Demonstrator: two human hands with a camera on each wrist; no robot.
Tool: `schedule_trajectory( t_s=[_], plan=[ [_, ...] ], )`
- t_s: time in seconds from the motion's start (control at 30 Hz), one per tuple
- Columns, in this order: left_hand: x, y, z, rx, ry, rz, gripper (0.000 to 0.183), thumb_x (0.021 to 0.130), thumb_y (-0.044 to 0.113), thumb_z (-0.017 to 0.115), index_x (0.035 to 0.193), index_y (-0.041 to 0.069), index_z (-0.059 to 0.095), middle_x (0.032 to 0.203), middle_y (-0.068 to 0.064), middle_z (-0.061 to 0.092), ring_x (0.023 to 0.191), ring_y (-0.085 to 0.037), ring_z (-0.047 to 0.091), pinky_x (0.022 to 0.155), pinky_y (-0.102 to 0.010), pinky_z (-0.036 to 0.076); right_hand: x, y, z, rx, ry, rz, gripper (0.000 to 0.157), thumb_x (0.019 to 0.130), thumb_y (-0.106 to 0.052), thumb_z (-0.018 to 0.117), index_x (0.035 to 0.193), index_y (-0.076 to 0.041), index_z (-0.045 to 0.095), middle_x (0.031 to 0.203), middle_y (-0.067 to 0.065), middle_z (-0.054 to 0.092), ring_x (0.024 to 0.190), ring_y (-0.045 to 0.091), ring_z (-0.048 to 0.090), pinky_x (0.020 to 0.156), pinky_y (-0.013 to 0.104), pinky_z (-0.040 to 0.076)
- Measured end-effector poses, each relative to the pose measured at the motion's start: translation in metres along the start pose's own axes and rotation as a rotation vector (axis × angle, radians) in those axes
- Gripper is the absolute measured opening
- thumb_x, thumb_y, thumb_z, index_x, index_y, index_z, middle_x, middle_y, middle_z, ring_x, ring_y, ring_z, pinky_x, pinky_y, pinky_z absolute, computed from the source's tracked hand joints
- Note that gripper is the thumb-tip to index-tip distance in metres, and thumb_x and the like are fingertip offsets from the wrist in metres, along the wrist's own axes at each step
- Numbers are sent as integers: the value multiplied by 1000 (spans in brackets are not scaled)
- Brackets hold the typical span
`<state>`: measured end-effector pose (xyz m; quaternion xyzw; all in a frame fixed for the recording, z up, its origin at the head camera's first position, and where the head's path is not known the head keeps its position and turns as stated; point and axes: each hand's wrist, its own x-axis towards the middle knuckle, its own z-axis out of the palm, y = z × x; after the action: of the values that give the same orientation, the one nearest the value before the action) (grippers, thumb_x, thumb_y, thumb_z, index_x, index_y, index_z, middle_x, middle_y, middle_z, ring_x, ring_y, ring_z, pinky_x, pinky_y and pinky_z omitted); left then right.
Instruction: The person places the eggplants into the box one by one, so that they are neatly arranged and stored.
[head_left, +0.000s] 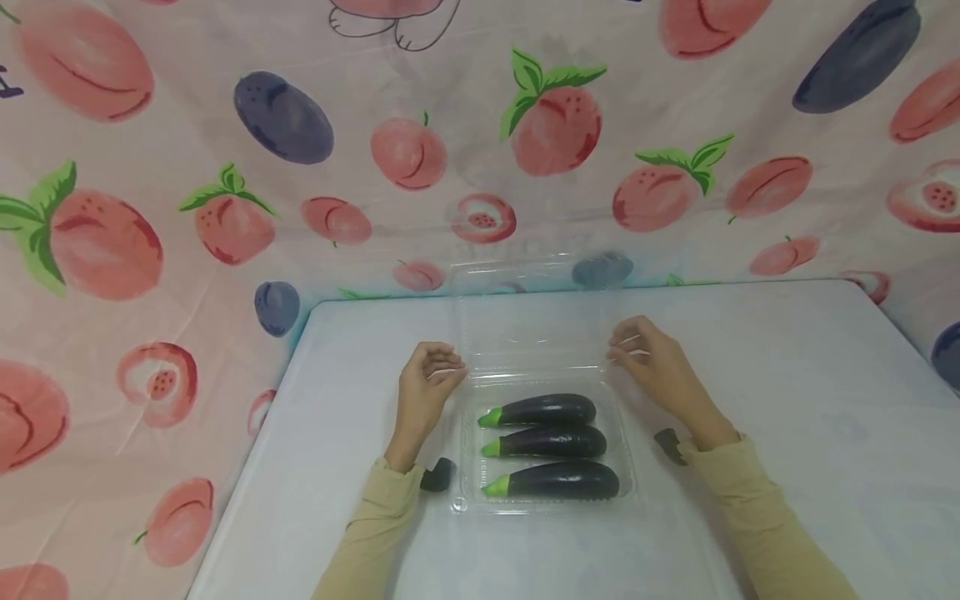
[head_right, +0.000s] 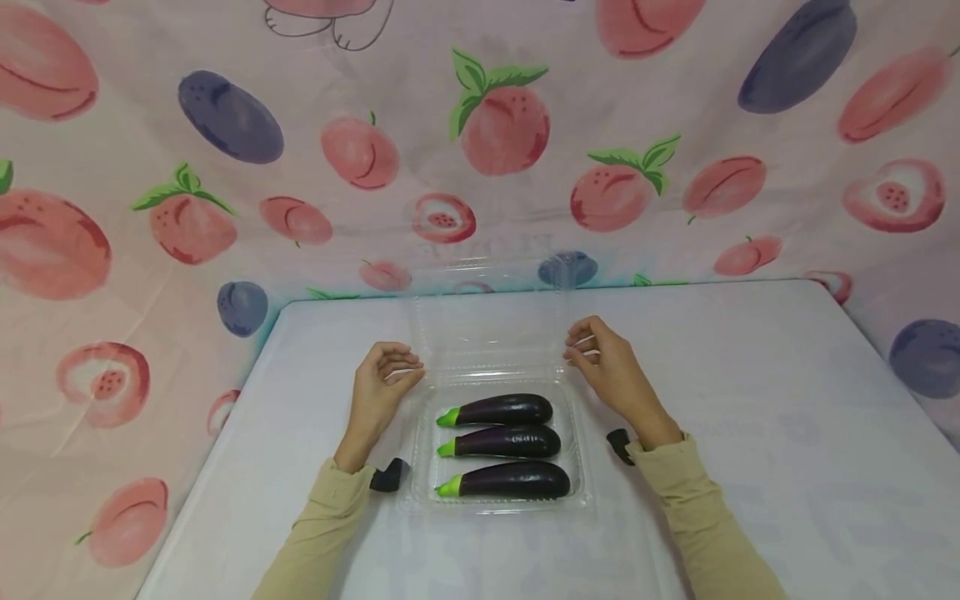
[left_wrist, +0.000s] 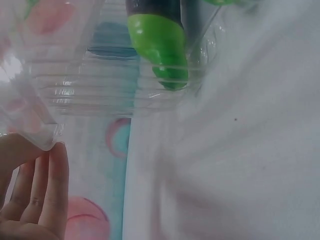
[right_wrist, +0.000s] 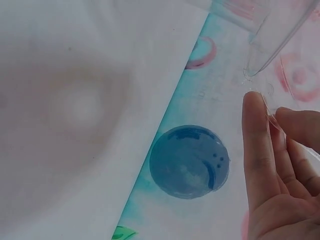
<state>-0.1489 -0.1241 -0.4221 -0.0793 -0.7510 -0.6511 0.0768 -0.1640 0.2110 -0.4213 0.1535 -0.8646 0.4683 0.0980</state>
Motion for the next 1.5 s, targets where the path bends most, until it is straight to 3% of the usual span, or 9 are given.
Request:
schedule_trajectory(
  t_s=[0.33, 0.5, 0.6, 0.77, 0.97, 1.13, 1.33, 1.5],
  plan=[
    [-2, -2, -2, 28, 0, 4, 28, 86, -11, 69, 110, -12, 55, 107, -27, 65, 104, -40, 65, 88, -28, 59, -2, 2, -1, 0, -8, -31, 18, 90, 1, 69, 103, 3, 56, 93, 15, 68, 88, 22, 68, 75, 12, 56],
    [-3, -2, -2, 36, 4, 12, 23, 86, -11, 69, 105, -10, 57, 105, -26, 67, 102, -39, 66, 86, -29, 59, -4, 2, -4, -28, -16, -51, 16, 89, 3, 70, 99, 1, 57, 92, 12, 67, 88, 24, 69, 77, 12, 55],
    [-3, -2, -2, 33, 3, 18, 21, 85, -11, 70, 103, -10, 58, 103, -25, 67, 101, -38, 67, 86, -31, 60, -6, 2, -5, -47, -25, -50, 15, 89, 3, 70, 97, 0, 58, 90, 9, 67, 89, 26, 69, 78, 16, 57],
    [-2, -1, -3, 34, 1, 31, 20, 85, -11, 71, 100, -11, 59, 102, -25, 67, 101, -38, 67, 86, -30, 60, -9, 4, -8, -71, -57, -33, 16, 88, 4, 71, 96, -3, 60, 91, 5, 67, 93, 24, 69, 81, 33, 61],
    [-3, -7, -3, 1, -14, 52, 18, 84, -13, 70, 98, -13, 59, 102, -27, 65, 101, -40, 67, 87, -28, 59, -13, 6, -10, -77, -93, -41, 15, 87, 7, 71, 96, -3, 65, 94, 6, 66, 95, 20, 66, 83, 32, 60],
    [-4, -9, -4, -11, -21, 65, 17, 84, -14, 70, 98, -13, 60, 102, -28, 65, 102, -42, 66, 89, -31, 59, -15, 4, -12, -73, -121, -17, 14, 87, 6, 71, 99, -2, 67, 98, 11, 69, 99, 27, 66, 86, 42, 59],
    [-5, -8, -6, 9, -16, 50, 16, 84, -12, 71, 98, -12, 63, 101, -27, 66, 99, -35, 68, 89, -29, 59, -18, 4, -15, -75, -165, 7, 25, 92, -1, 68, 116, 3, 63, 112, 19, 68, 108, 39, 64, 91, 52, 56],
    [-8, -6, -7, 90, 5, -7, 15, 84, -8, 73, 96, -10, 64, 102, -22, 67, 96, -25, 68, 84, -21, 58, -20, 4, -15, -86, -161, -13, 16, 91, -3, 69, 106, -1, 63, 105, 14, 67, 105, 17, 65, 91, 53, 56]
  ],
)
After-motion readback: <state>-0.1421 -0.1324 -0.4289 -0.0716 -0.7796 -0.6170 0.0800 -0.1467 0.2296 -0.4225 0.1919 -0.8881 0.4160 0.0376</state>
